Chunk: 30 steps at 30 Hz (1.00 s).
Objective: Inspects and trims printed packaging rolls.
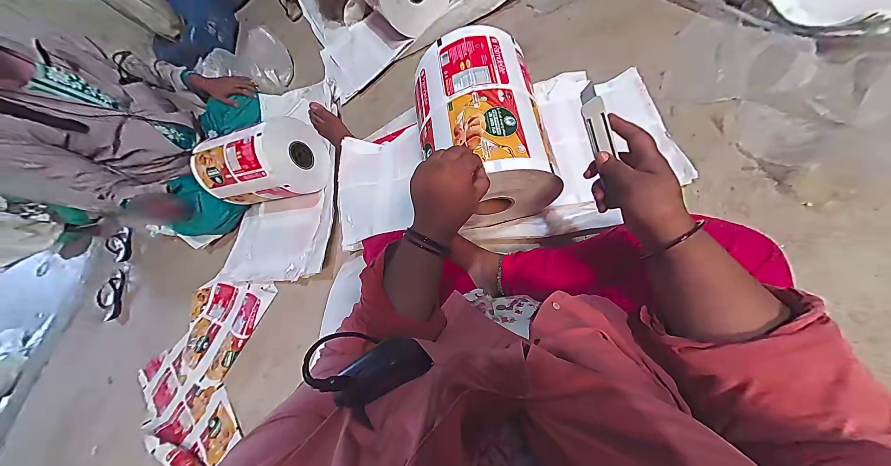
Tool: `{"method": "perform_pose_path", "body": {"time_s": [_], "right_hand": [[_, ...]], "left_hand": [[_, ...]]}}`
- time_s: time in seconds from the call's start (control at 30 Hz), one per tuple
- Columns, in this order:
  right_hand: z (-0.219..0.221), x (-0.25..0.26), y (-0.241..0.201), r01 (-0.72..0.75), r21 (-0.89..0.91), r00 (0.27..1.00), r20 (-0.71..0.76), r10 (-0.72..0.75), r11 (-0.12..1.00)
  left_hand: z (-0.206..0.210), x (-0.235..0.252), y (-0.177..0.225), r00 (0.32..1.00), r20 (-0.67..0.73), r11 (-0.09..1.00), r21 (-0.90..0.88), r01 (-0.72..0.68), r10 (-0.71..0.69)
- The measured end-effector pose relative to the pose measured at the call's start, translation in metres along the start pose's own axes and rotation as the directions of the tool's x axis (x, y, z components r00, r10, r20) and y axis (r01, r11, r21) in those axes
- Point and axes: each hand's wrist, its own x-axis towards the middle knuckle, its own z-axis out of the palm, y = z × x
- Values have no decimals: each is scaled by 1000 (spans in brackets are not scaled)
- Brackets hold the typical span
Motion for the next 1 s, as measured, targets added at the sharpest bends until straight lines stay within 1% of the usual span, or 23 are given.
{"method": "perform_pose_path", "body": {"time_s": [0.2,0.27,0.37,0.47,0.53,0.57,0.63,0.67,0.7,0.73,0.77,0.8,0.83,0.9,1.0], "right_hand": [[-1,-1,0,-9,-1,1000,10,9,1000],[0,0,1,-8,2,1000,12,8,1000],[0,0,1,-9,22,1000,16,9,1000],[-1,0,0,-11,10,999,34,10,1000],[-6,-4,1,-1,-16,998,62,2,1000],[-9,-9,0,15,-59,997,82,-10,998],[-2,-19,-12,17,-117,998,55,-11,993],[10,-25,-35,-81,-193,996,14,85,978],[25,-27,-77,-375,-300,923,-30,384,877],[27,-23,-79,-398,-291,913,-33,406,870],[13,-17,-37,-130,-180,991,14,135,975],[4,-8,-10,-5,-57,999,33,6,998],[0,-2,2,20,-6,999,45,-20,1000],[-1,1,3,-16,-6,999,39,17,1000],[-1,0,1,-27,-20,999,26,27,999]], "left_hand": [[-7,-8,-3,997,71,999,-34,-20,22],[-9,-5,-1,997,80,1000,-11,-14,15],[-14,-17,-1,994,100,999,-28,-41,44],[-10,-3,4,997,83,1000,30,7,-9],[-8,-1,5,998,68,999,39,6,-9],[-7,-3,5,999,52,999,37,-10,8],[-6,-13,2,998,46,998,13,-54,53],[-5,-13,2,998,33,998,10,-58,58],[-3,-7,4,999,6,999,22,-46,46],[-2,-2,5,999,2,999,24,-32,32],[-2,1,7,1000,16,1000,25,-16,16],[-2,3,7,999,37,1000,21,-3,2],[-3,5,8,998,66,1000,11,16,-16],[-6,7,8,993,109,999,2,45,-45],[-4,9,10,994,96,998,10,54,-55]]}}
